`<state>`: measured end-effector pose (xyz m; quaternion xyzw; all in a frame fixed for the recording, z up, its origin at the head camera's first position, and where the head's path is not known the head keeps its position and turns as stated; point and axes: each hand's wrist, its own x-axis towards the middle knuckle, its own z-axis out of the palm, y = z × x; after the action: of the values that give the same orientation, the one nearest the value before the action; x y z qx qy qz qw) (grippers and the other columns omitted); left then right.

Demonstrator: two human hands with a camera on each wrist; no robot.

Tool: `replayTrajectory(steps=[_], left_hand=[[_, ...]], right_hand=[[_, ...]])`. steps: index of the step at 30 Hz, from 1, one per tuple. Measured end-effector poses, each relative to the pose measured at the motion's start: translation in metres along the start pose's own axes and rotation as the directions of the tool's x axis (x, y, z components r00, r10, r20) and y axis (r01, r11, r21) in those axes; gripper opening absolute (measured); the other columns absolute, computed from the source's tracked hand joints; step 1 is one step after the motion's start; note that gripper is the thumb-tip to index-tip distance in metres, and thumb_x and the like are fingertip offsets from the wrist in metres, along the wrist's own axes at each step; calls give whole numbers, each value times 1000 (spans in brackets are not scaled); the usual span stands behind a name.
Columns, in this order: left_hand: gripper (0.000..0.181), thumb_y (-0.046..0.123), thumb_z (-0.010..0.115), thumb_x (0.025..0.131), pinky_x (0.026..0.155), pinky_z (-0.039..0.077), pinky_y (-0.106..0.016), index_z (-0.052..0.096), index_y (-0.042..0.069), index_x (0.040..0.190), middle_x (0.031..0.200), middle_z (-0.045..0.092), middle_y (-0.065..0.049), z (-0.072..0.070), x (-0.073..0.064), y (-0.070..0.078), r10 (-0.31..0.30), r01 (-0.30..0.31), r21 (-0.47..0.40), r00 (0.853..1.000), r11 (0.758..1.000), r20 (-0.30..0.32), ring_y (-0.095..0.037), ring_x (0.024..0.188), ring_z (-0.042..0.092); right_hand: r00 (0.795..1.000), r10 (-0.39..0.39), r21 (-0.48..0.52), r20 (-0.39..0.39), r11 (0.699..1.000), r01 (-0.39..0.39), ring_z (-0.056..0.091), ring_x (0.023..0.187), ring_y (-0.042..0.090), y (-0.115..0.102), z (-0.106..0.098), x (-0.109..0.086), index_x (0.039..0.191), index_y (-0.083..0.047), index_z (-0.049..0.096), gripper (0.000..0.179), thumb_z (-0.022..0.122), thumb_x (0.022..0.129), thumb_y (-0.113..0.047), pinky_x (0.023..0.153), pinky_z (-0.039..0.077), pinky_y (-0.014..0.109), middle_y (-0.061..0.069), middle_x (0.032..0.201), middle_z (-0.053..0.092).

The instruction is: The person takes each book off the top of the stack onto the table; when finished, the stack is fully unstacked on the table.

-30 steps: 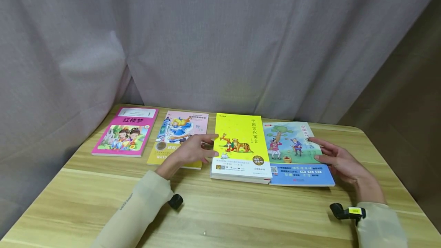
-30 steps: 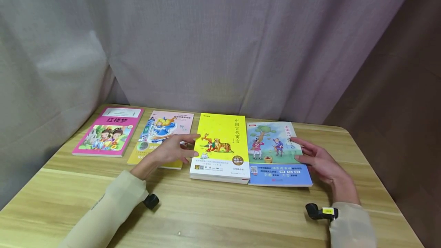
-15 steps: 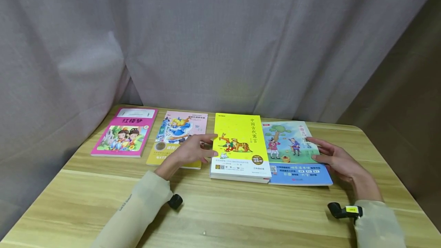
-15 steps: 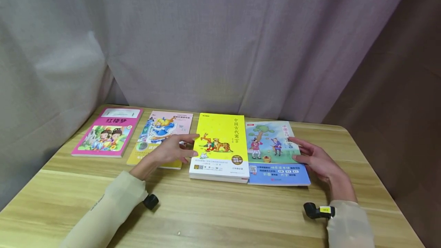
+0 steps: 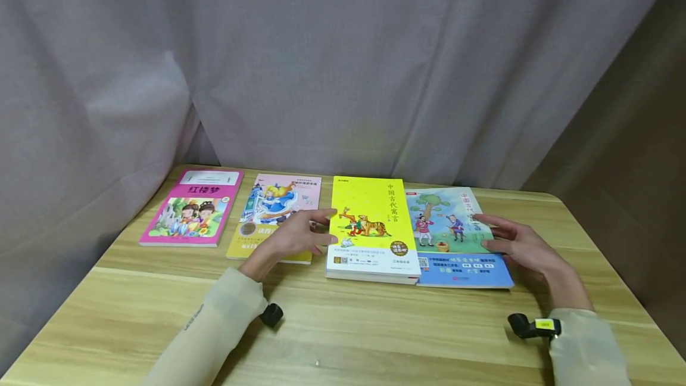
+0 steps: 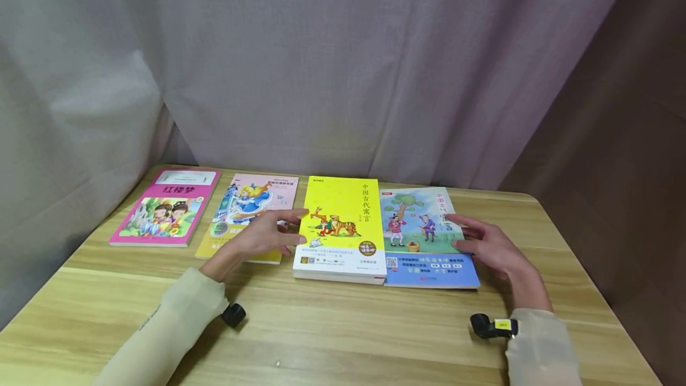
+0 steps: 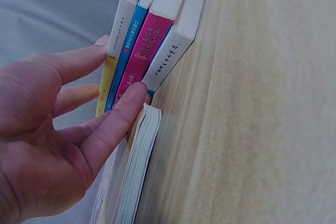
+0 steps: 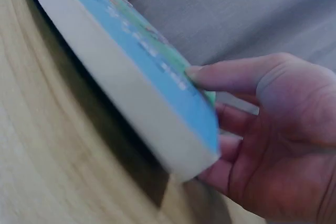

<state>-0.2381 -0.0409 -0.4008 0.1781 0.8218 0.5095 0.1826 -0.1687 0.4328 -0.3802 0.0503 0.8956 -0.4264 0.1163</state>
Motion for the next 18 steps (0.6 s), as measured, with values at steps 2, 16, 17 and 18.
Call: replayTrajectory(steps=[2,16,17,18], left_hand=[[65,17,82,94,70,66,-33,57,16,154,141,61,-18,0,0,0,1,-1,-1,1000,1000,0,-23,104,68],[65,17,82,94,70,66,-33,57,17,154,141,62,-16,0,-1,3,-13,13,-8,1000,1000,-2,-23,106,68],[65,17,82,94,70,66,-33,57,17,154,141,62,-16,0,-1,2,-11,11,-10,1000,1000,-2,-23,106,68],[65,17,83,94,70,66,-33,57,17,154,141,62,-16,0,-1,2,-9,9,-10,1000,1000,-2,-23,106,68]], right_hand=[[999,-19,-113,-35,994,15,63,112,31,-4,-1,0,163,-9,39,73,71,102,-30,77,59,32,38,154,45],[955,-201,-153,-216,973,170,68,96,23,-53,16,-11,154,-6,53,59,68,105,-35,73,61,31,27,134,66],[955,-214,-111,-207,975,195,69,94,21,-57,21,-9,154,-6,54,59,68,105,-35,73,62,32,27,133,66],[956,-222,-68,-194,975,213,71,92,20,-59,26,-8,153,-7,54,58,69,104,-34,74,64,31,25,132,67]])
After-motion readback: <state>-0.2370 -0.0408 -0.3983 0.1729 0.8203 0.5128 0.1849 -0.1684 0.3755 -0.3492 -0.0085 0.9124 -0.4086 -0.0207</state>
